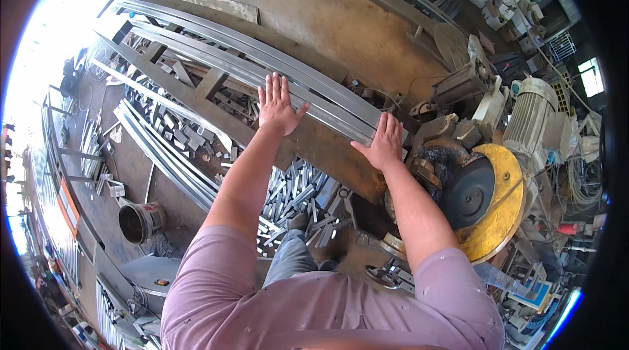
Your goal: The person repeatedly picks up long metal profiles, places them on a chop saw, cuts them to length, and stacks the cut pieces. The cycle of loading, cutting, and stacking continues throughout the clip.
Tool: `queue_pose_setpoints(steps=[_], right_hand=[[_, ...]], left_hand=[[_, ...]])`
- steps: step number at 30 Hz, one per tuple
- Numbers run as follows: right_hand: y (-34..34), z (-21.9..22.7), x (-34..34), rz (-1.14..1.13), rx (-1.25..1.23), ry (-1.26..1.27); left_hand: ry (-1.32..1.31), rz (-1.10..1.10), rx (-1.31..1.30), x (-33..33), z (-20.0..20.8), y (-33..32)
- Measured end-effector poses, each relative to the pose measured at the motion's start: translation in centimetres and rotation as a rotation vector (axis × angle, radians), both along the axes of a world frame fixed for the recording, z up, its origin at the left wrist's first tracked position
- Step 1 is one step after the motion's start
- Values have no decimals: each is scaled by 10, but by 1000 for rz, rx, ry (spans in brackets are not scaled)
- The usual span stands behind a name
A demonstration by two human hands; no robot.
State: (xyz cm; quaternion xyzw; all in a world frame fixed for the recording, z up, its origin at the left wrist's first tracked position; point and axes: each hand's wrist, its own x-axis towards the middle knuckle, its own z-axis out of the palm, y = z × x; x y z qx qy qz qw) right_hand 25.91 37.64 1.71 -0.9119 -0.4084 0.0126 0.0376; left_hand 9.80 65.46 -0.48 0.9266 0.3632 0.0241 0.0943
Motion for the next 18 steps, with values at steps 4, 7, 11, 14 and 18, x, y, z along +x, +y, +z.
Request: queue_pose_setpoints(steps=[4,7,11,14,18], right_hand=[[15,-1,4,-8,-10,-47],[22,-7,9,-20,3,-83],[31,-12,23,10,32,-122],[37,-13,27,-2,11,-136],[40,-14,28,11,24,-141]], left_hand=[[4,-9,-10,12,0,18],[38,-25,-23,22,2,29],[26,-39,-26,34,3,41],[52,-44,-52,40,8,47],[52,-81,-130,34,18,57]])
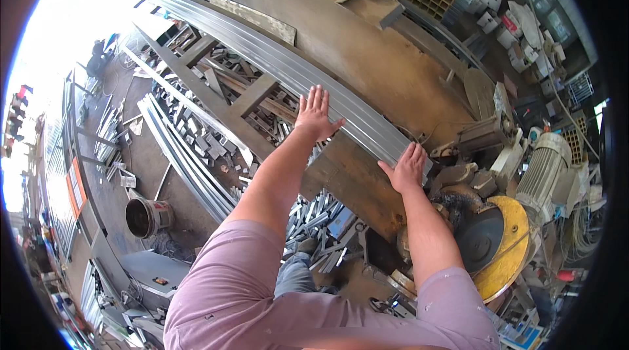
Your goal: The person repeatedly picks up long metal profiles, places them on a chop saw, cuts them to length, and stacks the cut pieces. The cycle of loading, cutting, and stacking continues throughout the clip.
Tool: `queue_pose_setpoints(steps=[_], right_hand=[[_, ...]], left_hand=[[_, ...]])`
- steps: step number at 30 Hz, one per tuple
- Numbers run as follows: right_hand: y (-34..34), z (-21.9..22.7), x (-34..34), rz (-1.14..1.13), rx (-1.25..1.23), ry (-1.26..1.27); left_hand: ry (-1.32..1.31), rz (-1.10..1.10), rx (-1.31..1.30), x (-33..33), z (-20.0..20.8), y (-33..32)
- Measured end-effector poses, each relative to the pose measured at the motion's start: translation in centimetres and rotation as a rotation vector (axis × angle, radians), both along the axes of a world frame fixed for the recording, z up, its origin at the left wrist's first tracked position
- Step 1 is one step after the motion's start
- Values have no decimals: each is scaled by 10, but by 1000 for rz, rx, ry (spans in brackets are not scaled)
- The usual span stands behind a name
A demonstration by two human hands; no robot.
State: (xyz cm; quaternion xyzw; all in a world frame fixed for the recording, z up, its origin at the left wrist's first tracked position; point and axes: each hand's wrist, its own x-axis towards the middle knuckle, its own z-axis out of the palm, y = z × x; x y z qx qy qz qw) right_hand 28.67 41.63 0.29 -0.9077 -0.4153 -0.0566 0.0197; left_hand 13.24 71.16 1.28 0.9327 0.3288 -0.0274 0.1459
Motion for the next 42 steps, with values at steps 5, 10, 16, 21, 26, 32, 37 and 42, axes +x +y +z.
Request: queue_pose_setpoints(steps=[5,10,16,21,26,32,37,42], right_hand=[[1,1,5,-33,-81,56],[48,29,-4,-172,-233,74],[252,162,-106,470,308,387],[391,283,-230,724,285,373],[474,311,-295,614,86,76],[524,298,-298,546,-107,127],[546,294,-267,614,-48,121],[546,276,-207,583,19,117]], left_hand=[[-71,145,48,-60,11,-3],[9,417,-21,-155,-8,-23],[53,421,-84,-159,-17,-27],[125,383,-165,-161,-6,-21],[108,383,-220,-159,-2,-21],[63,404,-253,-160,0,-21],[27,402,-162,-163,-16,-22],[73,398,-195,-160,-7,-20]])
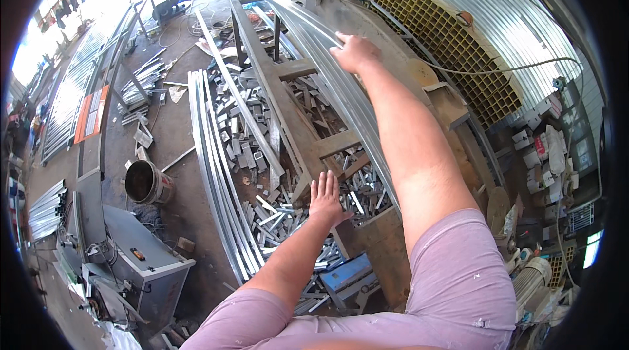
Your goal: The person repeatedly picks up long metal profiles, places them on a chop saw, cuts them to length, and stacks the cut pieces. The cycle of loading, cutting, and stacking continues throughout the clip.
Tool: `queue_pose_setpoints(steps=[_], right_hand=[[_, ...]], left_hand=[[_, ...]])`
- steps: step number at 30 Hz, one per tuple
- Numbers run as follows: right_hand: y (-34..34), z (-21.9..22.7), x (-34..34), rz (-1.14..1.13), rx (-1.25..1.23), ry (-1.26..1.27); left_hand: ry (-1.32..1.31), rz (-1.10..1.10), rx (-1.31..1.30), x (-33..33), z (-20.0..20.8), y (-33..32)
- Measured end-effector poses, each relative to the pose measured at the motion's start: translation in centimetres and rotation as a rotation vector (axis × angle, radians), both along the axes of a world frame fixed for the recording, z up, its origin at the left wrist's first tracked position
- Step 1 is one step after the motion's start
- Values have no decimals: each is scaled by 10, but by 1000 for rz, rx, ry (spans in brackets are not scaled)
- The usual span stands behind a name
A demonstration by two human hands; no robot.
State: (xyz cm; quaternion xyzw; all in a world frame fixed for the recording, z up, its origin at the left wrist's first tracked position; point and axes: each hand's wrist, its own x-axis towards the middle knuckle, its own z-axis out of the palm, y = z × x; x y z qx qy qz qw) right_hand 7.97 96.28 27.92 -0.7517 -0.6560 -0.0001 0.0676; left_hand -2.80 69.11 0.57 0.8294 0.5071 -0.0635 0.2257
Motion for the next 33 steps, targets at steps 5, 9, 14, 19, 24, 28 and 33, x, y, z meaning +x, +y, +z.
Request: queue_pose_setpoints(steps=[5,9,14,19,24,28,33], right_hand=[[-37,-14,27,14,49,51],[-86,-23,46,61,190,62],[-175,-16,83,85,288,70],[-292,-3,125,80,294,56],[-408,6,139,112,336,76],[-504,-10,130,-16,285,128],[-601,-40,100,-29,289,152]], left_hand=[[1,2,27,-1,-1,-1],[30,-7,9,0,2,0],[53,-8,18,0,-3,0],[47,-16,0,1,1,5],[-18,-75,-93,-18,-10,27],[-388,335,-5,-33,58,44],[-301,-43,643,-48,159,26]])
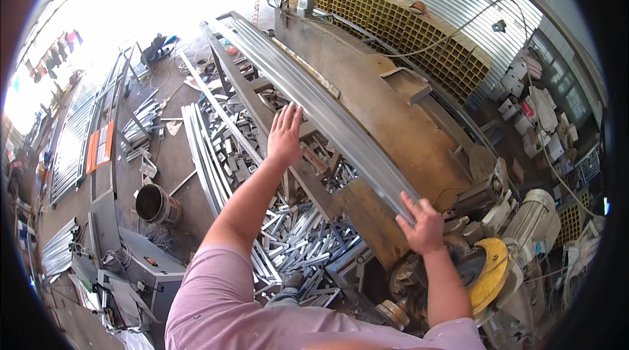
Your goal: The person repeatedly picks up long metal profiles, places them on a chop saw, cuts them to length, and stacks the cut pieces. The cycle of loading, cutting, and stacking continues throughout the clip.
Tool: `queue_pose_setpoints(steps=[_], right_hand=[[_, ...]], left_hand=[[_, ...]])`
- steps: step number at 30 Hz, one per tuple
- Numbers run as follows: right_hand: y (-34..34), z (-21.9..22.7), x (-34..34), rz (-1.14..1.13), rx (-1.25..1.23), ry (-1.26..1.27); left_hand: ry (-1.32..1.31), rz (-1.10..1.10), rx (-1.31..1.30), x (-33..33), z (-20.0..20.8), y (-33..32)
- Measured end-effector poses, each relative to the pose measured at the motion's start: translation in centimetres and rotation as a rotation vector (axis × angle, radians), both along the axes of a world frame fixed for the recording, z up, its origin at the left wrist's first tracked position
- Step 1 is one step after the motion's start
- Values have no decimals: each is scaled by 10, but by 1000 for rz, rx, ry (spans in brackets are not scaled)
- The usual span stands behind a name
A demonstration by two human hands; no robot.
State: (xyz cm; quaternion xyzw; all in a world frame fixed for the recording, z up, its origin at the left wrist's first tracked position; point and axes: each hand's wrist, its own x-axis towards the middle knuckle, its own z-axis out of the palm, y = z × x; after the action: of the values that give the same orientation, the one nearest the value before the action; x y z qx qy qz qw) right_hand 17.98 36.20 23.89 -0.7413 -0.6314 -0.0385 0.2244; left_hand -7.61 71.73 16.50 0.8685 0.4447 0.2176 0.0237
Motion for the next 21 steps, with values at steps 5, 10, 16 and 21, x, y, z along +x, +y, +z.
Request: queue_pose_setpoints(steps=[5,10,16,21], right_hand=[[-110,6,-53,-58,-65,55],[-216,43,-91,-93,-82,131],[-315,80,-93,-168,-91,94],[-294,62,-81,-153,-80,62]], left_hand=[[92,-470,149,7,17,-21],[-117,-740,177,-6,36,-95],[-243,-872,274,14,54,-175],[46,-721,163,26,48,-160]])
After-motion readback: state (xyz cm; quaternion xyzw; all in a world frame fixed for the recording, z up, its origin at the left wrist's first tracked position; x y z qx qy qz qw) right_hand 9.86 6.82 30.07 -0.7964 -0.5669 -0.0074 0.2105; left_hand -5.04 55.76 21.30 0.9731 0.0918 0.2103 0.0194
